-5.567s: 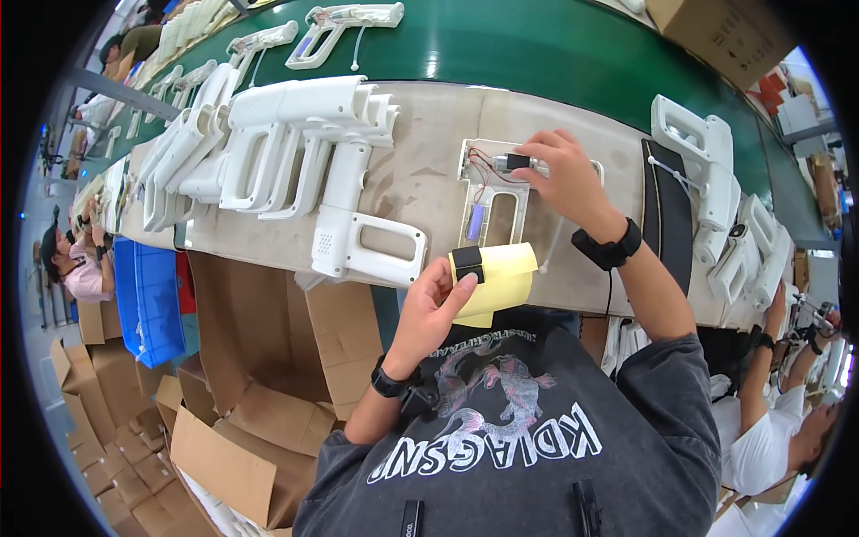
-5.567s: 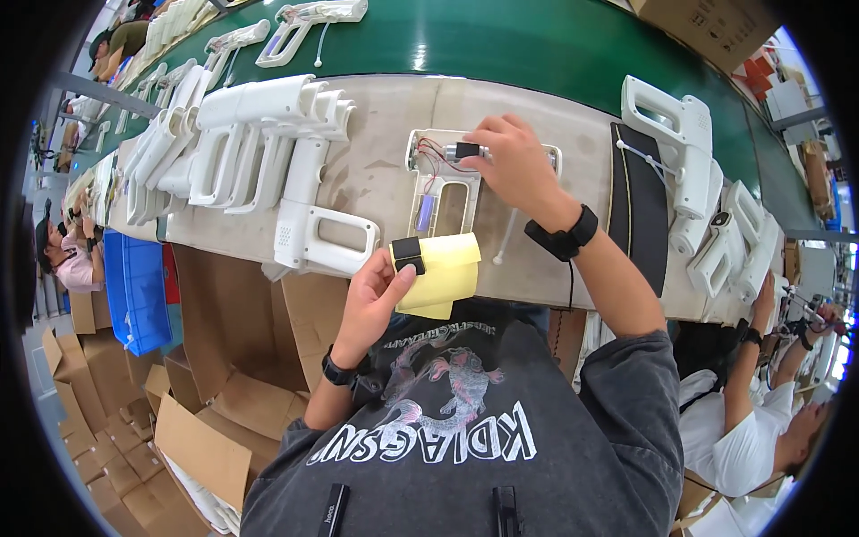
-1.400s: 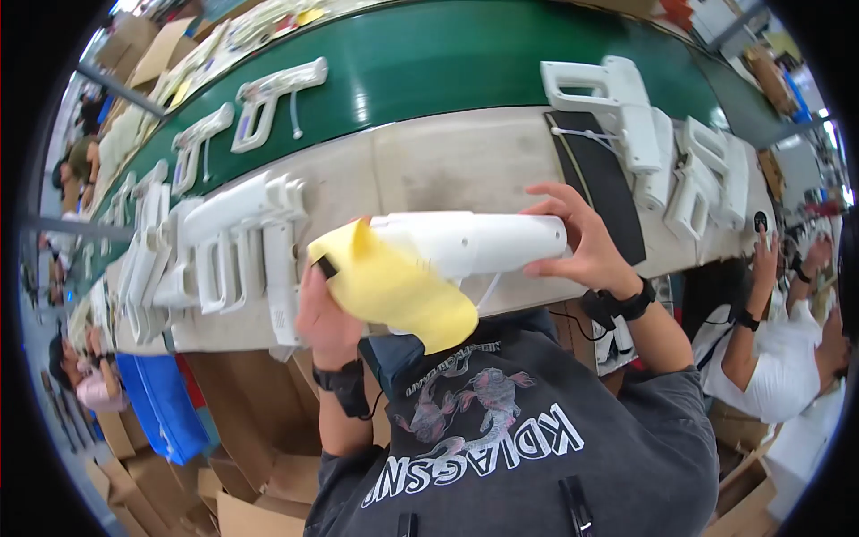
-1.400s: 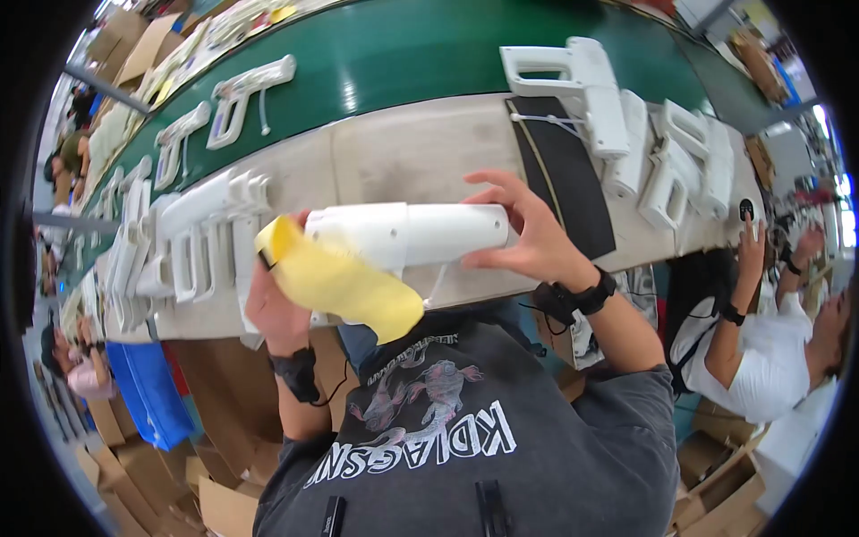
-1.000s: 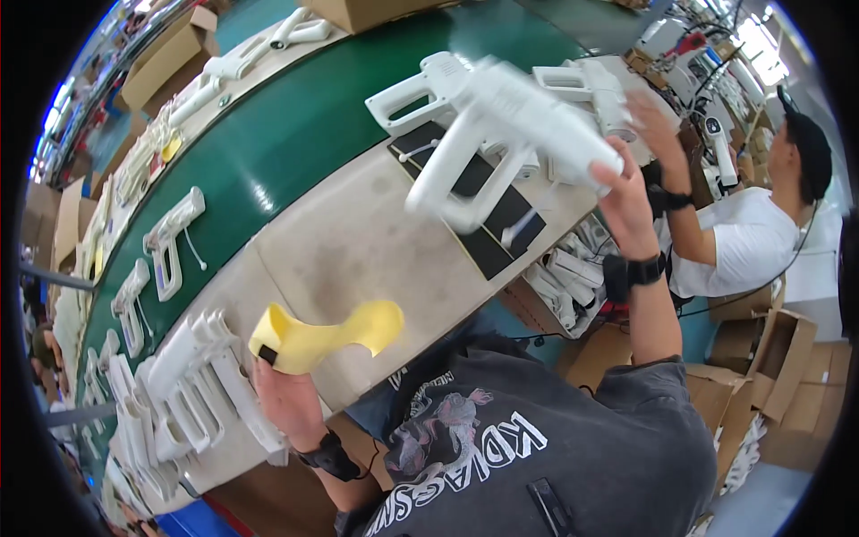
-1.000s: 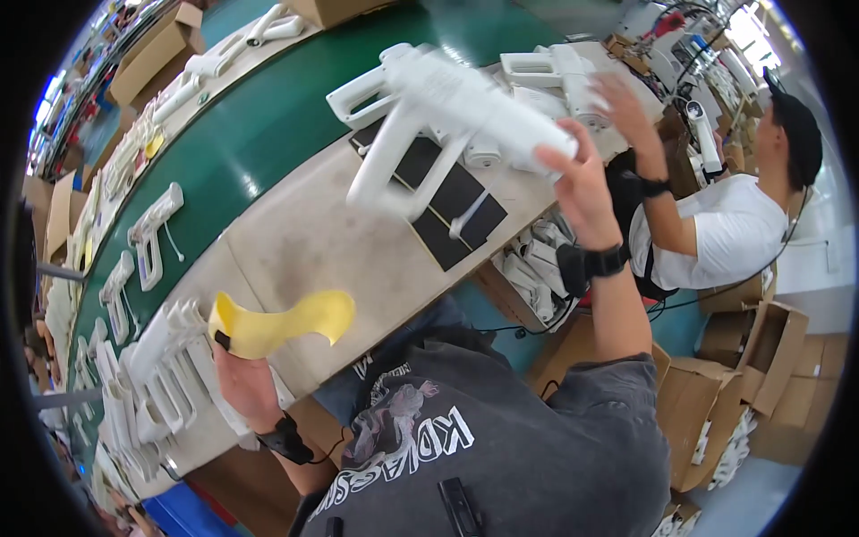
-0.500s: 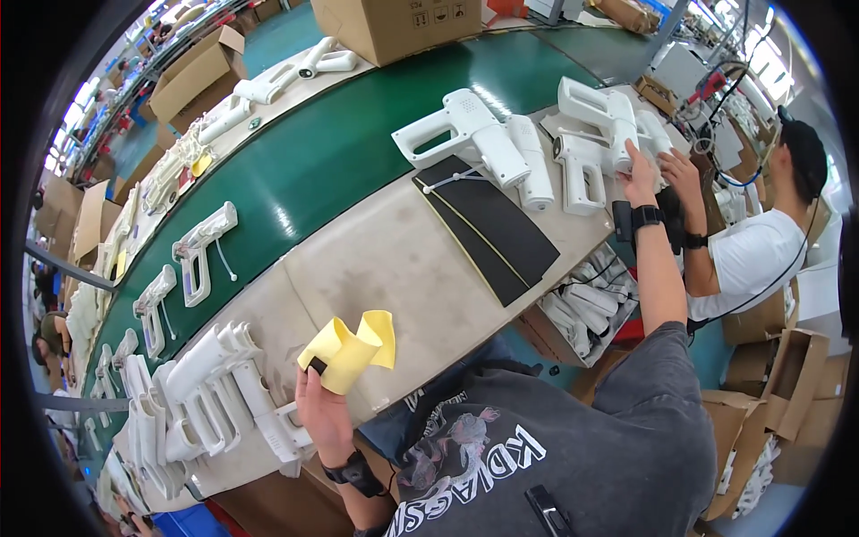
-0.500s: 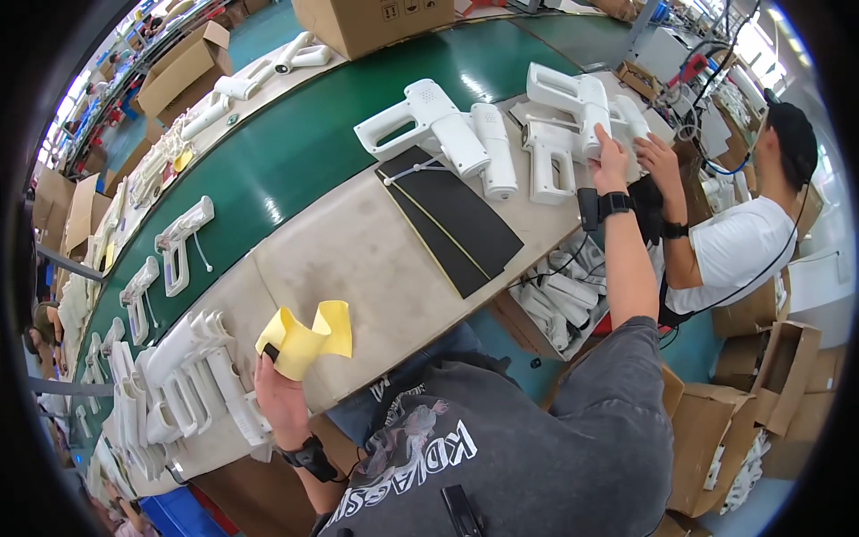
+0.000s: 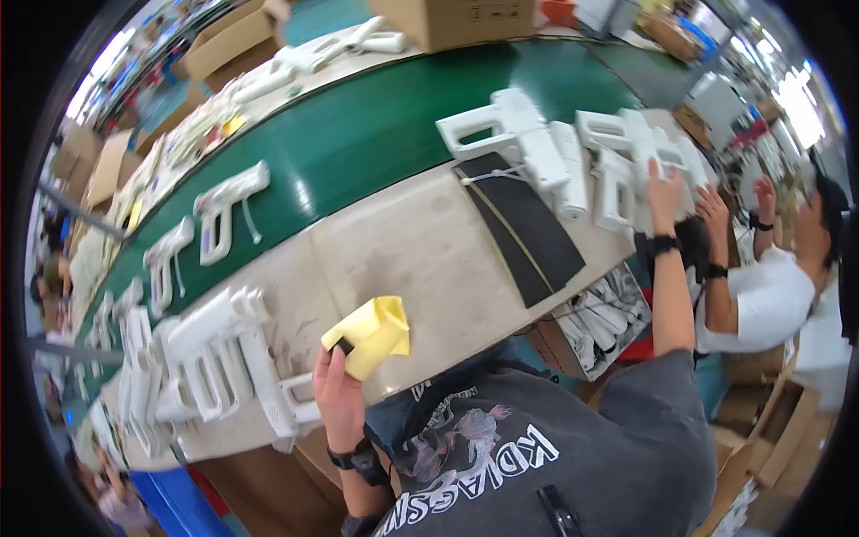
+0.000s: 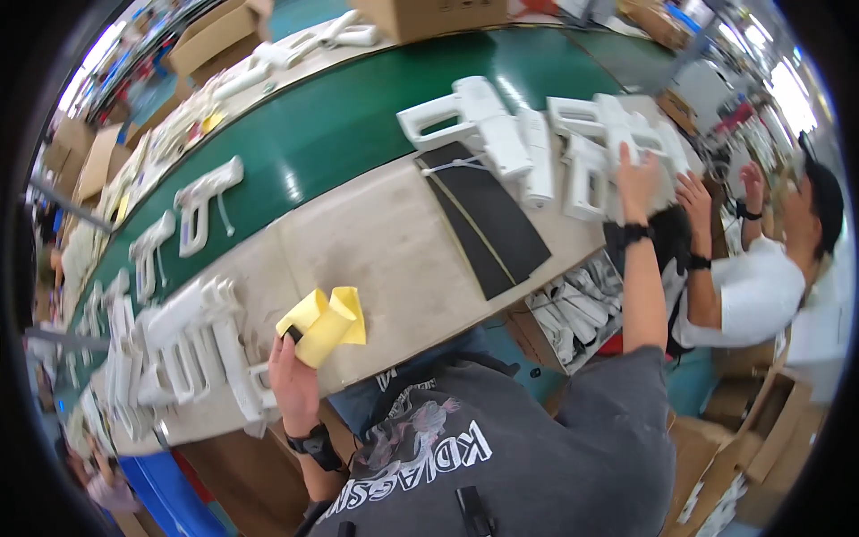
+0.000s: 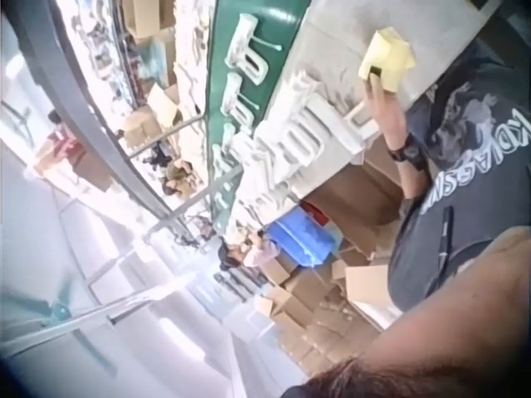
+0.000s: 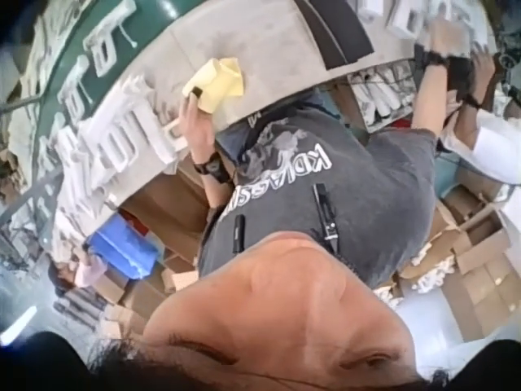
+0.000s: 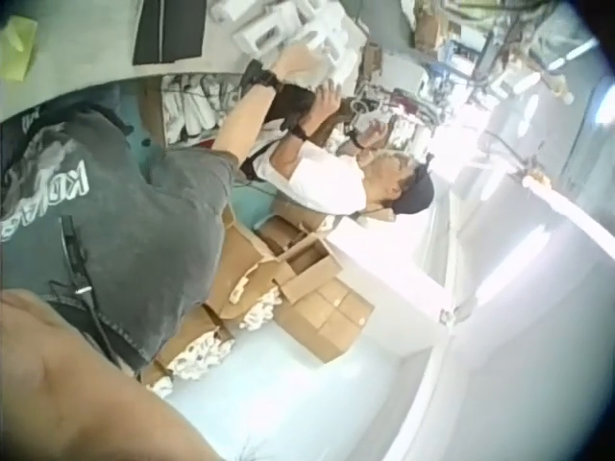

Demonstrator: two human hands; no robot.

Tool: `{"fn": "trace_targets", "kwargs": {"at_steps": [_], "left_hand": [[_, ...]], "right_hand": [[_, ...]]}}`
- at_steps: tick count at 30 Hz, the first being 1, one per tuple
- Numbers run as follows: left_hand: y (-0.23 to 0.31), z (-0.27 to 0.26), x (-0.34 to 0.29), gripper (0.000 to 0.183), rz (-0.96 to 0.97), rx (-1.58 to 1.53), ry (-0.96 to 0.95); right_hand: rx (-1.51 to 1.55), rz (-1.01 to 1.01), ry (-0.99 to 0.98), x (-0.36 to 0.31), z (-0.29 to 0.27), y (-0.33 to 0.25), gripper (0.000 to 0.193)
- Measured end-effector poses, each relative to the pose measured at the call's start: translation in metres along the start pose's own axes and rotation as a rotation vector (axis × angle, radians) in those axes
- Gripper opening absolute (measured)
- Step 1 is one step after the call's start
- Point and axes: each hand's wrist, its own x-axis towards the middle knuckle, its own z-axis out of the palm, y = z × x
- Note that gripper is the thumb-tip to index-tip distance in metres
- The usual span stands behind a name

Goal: The person assembles spray guns by hand, peeling adhesive backing from foam pads, sticking them onto internal components, and fitting the plastic housing pieces together. They periodically move stacks of gun housings and place the assembled spray guns into a cardboard box.

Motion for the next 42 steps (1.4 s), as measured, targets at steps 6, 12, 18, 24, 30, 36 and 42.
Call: {"fn": "trace_targets", "kwargs": {"at_steps": [6, 12, 18, 24, 30, 36, 42], "left_hand": [[-0.007, 0.005, -0.002, 0.029, -0.066, 0.119, -0.004], [0.001, 0.007, -0.03, 0.025, -0.171, 0.139, -0.315], [0.025, -0.033, -0.085, 0.022, -0.148, 0.292, -0.307], [0.008, -0.086, -0.126, 0.021, 0.074, 0.244, 0.453], [0.011, -0.097, -0.127, 0.021, 0.168, 0.18, 0.534], [0.02, -0.078, -0.118, 0.022, 0.117, 0.179, 0.404], [0.002, -0.076, -0.113, 0.024, 0.069, 0.251, 0.333]], "right_hand": [[0.643, -0.396, -0.524, -0.138, -0.089, -0.17, 0.027], [0.834, -0.865, -1.214, -0.272, -0.102, -0.313, 0.009], [0.899, -1.263, -1.597, -0.383, -0.066, -0.39, 0.028], [0.701, -1.417, -1.643, -0.436, -0.082, -0.413, 0.039], [1.063, -1.251, -1.199, -0.428, -0.07, -0.471, 0.035], [1.114, -1.34, -0.859, -0.387, -0.021, -0.56, 0.03], [0.269, -1.764, -0.768, -0.376, 0.13, -0.6, 0.031]]}}
